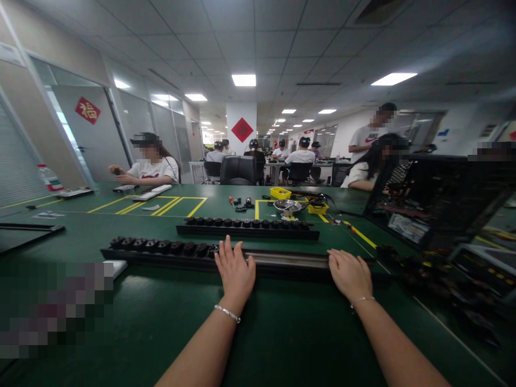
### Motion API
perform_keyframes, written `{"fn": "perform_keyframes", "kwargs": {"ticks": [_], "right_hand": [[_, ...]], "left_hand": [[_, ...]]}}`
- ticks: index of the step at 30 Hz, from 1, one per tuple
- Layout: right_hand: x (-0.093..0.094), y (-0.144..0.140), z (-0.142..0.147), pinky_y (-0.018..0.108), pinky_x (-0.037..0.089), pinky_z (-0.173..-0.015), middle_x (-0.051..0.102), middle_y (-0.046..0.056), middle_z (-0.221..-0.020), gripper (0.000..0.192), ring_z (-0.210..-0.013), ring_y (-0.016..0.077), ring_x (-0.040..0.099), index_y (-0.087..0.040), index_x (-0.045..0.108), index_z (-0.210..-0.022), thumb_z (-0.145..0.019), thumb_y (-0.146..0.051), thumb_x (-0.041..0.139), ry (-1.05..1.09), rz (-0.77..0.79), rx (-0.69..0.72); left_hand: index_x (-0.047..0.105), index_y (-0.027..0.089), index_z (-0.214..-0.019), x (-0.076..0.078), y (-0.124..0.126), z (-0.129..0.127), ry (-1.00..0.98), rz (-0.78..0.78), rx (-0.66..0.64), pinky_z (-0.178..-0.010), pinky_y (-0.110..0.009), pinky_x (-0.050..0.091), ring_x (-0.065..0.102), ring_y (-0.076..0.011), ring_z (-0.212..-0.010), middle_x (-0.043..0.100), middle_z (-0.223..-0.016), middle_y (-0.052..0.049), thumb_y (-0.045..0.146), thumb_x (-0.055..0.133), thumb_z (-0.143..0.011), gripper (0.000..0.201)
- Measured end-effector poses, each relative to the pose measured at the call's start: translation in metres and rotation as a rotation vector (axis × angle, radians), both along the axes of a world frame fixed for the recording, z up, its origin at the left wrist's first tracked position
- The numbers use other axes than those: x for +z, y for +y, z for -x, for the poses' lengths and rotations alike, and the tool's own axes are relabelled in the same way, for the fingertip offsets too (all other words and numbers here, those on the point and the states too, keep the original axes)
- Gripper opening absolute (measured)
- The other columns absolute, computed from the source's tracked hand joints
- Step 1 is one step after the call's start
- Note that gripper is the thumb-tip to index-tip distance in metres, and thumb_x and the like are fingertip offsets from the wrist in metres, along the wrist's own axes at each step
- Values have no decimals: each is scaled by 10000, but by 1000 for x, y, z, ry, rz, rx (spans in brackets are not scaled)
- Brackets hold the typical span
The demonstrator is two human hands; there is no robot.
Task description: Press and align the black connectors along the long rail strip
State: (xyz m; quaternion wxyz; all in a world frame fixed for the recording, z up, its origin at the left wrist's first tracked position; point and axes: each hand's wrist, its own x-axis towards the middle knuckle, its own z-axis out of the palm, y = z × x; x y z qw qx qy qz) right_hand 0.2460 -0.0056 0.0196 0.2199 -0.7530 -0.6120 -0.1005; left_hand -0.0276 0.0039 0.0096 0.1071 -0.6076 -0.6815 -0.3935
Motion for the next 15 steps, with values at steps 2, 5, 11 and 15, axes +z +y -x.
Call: {"fn": "perform_keyframes", "kwargs": {"ticks": [2,5,11,15], "right_hand": [[4,-2,-1,452,254,-1037,592,26,-1253,510,-1203,212,463,-236,634,-1140,-891,-390,216,12,36,-2],[8,-3,0,444,263,-1031,593,27,-1251,509,-1202,214,463,-228,635,-1144,-889,-382,222,12,43,-9],[7,-2,1,418,296,-1010,615,30,-1218,503,-1187,213,479,-223,644,-1131,-885,-364,228,-2,32,-3],[6,-1,-1,407,291,-1011,621,24,-1206,506,-1179,207,482,-224,651,-1116,-885,-361,222,-4,30,-5]], "left_hand": [[519,117,-1203,-3,3,3,13,14,2,-1096,-538,221,242,-326,-1363,360,-1435,-178,282,460,-813,427],[521,121,-1200,-6,5,4,48,12,5,-1084,-542,246,282,-327,-1344,405,-1406,-172,278,454,-815,422],[557,120,-1151,-2,3,4,76,-16,-14,-1061,-490,308,385,-314,-1265,489,-1322,-155,268,466,-813,380],[574,119,-1126,1,1,3,89,-32,-95,-1033,-434,358,438,-286,-1204,546,-1253,-136,233,441,-829,345]]}}
